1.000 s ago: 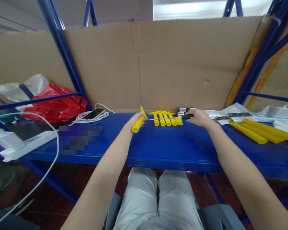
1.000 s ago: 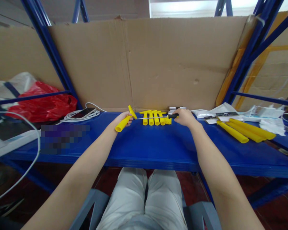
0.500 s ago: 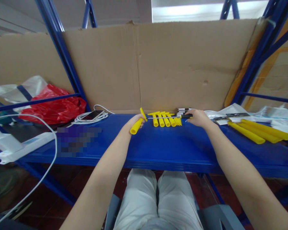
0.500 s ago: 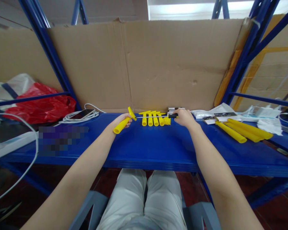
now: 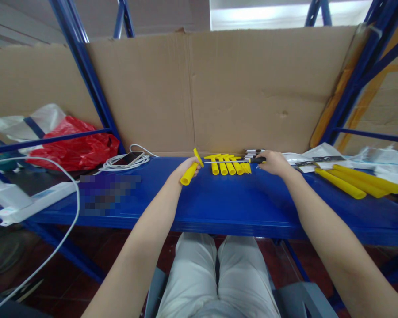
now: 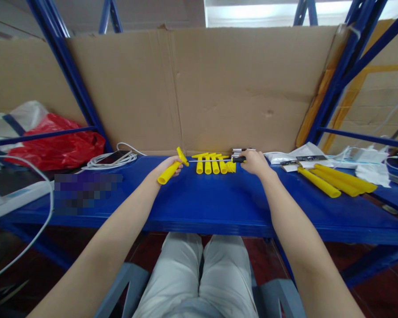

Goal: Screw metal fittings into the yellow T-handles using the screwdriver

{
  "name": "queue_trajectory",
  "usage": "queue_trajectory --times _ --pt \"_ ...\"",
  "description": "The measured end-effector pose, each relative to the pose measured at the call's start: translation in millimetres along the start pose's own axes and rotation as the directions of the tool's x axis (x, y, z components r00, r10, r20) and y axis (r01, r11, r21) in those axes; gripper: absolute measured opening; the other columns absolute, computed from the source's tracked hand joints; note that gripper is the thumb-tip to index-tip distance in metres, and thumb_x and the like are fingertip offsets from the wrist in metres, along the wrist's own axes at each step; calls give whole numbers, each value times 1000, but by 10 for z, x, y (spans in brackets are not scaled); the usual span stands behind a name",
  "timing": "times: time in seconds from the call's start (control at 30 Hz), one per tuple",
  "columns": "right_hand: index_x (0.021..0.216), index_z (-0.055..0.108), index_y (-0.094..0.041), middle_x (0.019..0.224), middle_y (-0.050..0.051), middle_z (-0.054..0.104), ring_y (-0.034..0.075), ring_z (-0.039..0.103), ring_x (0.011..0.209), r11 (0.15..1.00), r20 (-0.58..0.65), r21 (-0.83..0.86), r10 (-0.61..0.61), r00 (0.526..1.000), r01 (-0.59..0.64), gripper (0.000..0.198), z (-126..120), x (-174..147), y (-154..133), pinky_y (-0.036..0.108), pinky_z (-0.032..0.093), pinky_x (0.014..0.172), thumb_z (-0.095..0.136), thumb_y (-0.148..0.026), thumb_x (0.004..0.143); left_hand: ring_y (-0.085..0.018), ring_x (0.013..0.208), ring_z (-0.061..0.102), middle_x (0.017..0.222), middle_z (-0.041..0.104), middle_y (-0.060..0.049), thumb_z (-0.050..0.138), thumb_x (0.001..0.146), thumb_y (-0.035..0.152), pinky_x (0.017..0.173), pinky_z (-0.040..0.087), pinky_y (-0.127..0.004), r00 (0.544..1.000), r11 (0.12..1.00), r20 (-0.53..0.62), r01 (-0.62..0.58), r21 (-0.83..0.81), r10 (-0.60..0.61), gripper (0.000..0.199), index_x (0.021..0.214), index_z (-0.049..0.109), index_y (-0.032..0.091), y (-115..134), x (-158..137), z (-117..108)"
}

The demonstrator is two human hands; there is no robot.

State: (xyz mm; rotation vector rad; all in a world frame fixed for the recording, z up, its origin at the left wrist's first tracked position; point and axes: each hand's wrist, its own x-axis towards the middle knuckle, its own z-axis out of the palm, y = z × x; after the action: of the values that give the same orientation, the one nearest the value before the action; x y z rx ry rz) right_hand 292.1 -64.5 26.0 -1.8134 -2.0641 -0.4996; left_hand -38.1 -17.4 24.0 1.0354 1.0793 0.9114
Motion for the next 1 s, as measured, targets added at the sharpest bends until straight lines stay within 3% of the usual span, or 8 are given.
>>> queue_trajectory --times 0.5,1.0 --pt "112 76 -27 114 6 76 29 68 105 1000 12 0 14 1000 -14 41 -13 3 -27 36 50 87 58 -20 75 -9 28 35 46 43 4 41 85 13 27 27 -15 1000 1000 -5 6 7 -6 12 83 50 19 9 -25 15" --pt "113 76 -22 118 10 74 30 69 107 998 39 -34 51 998 -49 42 -95 -28 -142 36 50 87 56 -17 76 -9 30 37 47 43 5 46 79 14 29 29 -15 1000 999 -1 -5 39 5 8 83 50 18 -9 36 -29"
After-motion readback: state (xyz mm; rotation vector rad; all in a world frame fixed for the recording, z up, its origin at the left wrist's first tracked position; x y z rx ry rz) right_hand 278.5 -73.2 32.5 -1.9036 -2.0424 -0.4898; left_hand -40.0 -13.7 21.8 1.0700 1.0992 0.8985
